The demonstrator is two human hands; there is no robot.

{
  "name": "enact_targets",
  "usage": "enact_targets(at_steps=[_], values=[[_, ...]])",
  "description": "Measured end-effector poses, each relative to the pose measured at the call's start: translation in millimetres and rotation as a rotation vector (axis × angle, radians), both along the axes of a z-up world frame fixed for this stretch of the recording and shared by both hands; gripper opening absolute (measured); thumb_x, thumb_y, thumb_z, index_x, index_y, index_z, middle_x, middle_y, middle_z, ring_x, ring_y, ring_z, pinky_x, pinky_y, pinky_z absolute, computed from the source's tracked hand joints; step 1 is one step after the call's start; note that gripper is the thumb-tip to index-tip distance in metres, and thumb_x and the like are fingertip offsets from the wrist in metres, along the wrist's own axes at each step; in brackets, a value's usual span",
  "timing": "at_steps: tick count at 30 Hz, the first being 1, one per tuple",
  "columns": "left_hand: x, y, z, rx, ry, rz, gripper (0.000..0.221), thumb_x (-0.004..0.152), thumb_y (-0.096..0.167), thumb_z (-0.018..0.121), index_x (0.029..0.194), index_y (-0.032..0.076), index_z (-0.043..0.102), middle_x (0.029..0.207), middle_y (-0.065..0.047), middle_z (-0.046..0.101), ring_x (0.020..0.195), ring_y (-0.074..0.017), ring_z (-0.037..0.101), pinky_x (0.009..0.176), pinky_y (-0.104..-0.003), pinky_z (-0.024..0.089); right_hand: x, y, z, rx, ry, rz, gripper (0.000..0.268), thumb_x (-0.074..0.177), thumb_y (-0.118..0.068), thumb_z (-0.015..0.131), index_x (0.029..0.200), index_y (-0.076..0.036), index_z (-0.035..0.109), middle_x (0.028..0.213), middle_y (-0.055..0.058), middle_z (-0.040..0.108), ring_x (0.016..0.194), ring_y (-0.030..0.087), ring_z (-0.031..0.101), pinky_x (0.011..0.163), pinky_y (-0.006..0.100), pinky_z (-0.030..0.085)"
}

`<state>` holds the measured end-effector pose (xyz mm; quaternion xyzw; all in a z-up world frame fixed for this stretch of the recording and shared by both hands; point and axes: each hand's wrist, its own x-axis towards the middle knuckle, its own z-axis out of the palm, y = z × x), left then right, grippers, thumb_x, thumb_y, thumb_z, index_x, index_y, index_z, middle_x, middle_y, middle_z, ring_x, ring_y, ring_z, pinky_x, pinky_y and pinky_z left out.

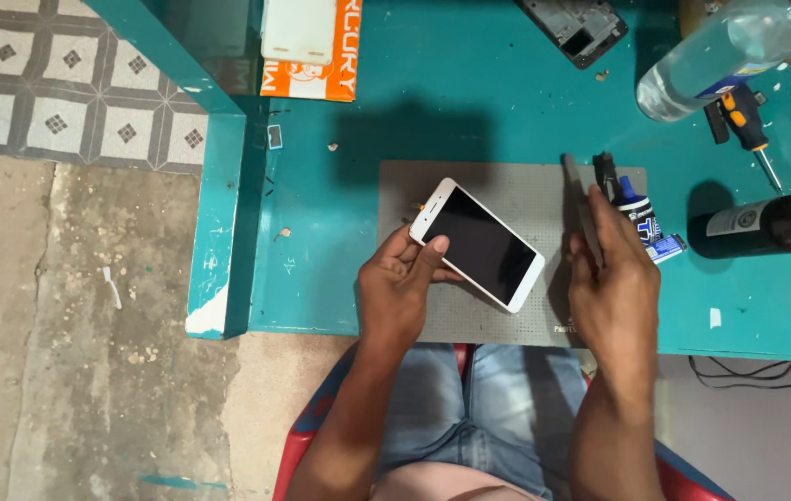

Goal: The person disassembles a smartphone by using tweezers and a metal prying tool to remove internal components and separate the screen assembly. They then place the phone on the table and retrieve a second disassembled phone from a shelf to continue working on its internal parts.

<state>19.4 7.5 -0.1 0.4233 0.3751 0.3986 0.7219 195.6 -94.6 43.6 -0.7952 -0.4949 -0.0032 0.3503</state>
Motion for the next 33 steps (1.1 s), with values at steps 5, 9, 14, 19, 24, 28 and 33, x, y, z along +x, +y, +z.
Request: enact_targets(at_steps=[5, 9, 14, 19, 24, 28, 33], values=[[-1, -1, 2, 0.017, -0.071, -0.015, 0.038, 0.100, 0.012, 0.065, 0.130, -0.011, 0.061, 0.102, -0.016, 0.075, 0.085, -0.0185, 0.075, 0.076, -0.034, 0.067, -7, 6, -5, 0.035, -0.008, -0.044, 0.034, 0.096, 0.006, 0.067, 0.127, -0.005, 0.073, 0.138, 0.020, 0.065, 0.121, 0.035, 0.068, 0.100, 0.040, 0.055], [0, 0, -4, 0.042, -0.083, -0.011, 0.039, 0.100, 0.009, 0.064, 0.133, -0.012, 0.058, 0.104, -0.017, 0.074, 0.086, -0.0213, 0.075, 0.074, -0.036, 0.067, -4, 1, -14, 0.039, -0.082, -0.065, 0.029, 0.096, 0.005, 0.068, 0.123, -0.003, 0.074, 0.137, 0.019, 0.068, 0.119, 0.036, 0.068, 0.102, 0.042, 0.054], [-1, 0, -5, 0.062, -0.092, -0.021, 0.041, 0.100, 0.009, 0.064, 0.134, -0.012, 0.057, 0.105, -0.019, 0.074, 0.088, -0.0244, 0.076, 0.075, -0.037, 0.068, 13, -8, -19, 0.035, -0.195, -0.186, 0.035, 0.094, 0.011, 0.065, 0.127, 0.000, 0.075, 0.140, 0.022, 0.066, 0.124, 0.041, 0.064, 0.107, 0.045, 0.052], [0, 1, -5, 0.055, -0.084, -0.016, 0.040, 0.100, 0.009, 0.064, 0.133, -0.012, 0.058, 0.105, -0.020, 0.075, 0.088, -0.0246, 0.077, 0.075, -0.038, 0.068, 33, -11, -21, 0.040, -0.247, -0.220, 0.036, 0.091, 0.015, 0.061, 0.125, 0.006, 0.072, 0.143, 0.026, 0.064, 0.126, 0.043, 0.064, 0.107, 0.044, 0.053], [-1, 0, -3, 0.064, -0.082, -0.022, 0.040, 0.100, 0.009, 0.064, 0.133, -0.013, 0.058, 0.104, -0.020, 0.074, 0.088, -0.0251, 0.077, 0.075, -0.038, 0.068, 42, -11, -26, 0.037, -0.239, -0.226, 0.033, 0.093, 0.016, 0.060, 0.123, 0.008, 0.071, 0.144, 0.026, 0.064, 0.126, 0.042, 0.065, 0.108, 0.045, 0.053], [-1, 1, -1, 0.064, -0.089, -0.031, 0.040, 0.100, 0.009, 0.064, 0.133, -0.012, 0.058, 0.105, -0.020, 0.075, 0.089, -0.0252, 0.077, 0.076, -0.038, 0.069, 53, -13, -27, 0.018, -0.306, -0.229, 0.037, 0.088, 0.018, 0.059, 0.123, 0.011, 0.071, 0.140, 0.028, 0.063, 0.129, 0.044, 0.062, 0.112, 0.046, 0.050], [-1, 0, 0, 0.070, -0.088, -0.026, 0.040, 0.100, 0.009, 0.063, 0.133, -0.012, 0.058, 0.105, -0.021, 0.075, 0.089, -0.0249, 0.077, 0.075, -0.038, 0.068, 68, -17, -32, 0.028, -0.314, -0.247, 0.047, 0.085, 0.023, 0.053, 0.127, 0.010, 0.071, 0.140, 0.027, 0.064, 0.133, 0.043, 0.063, 0.116, 0.045, 0.049]])
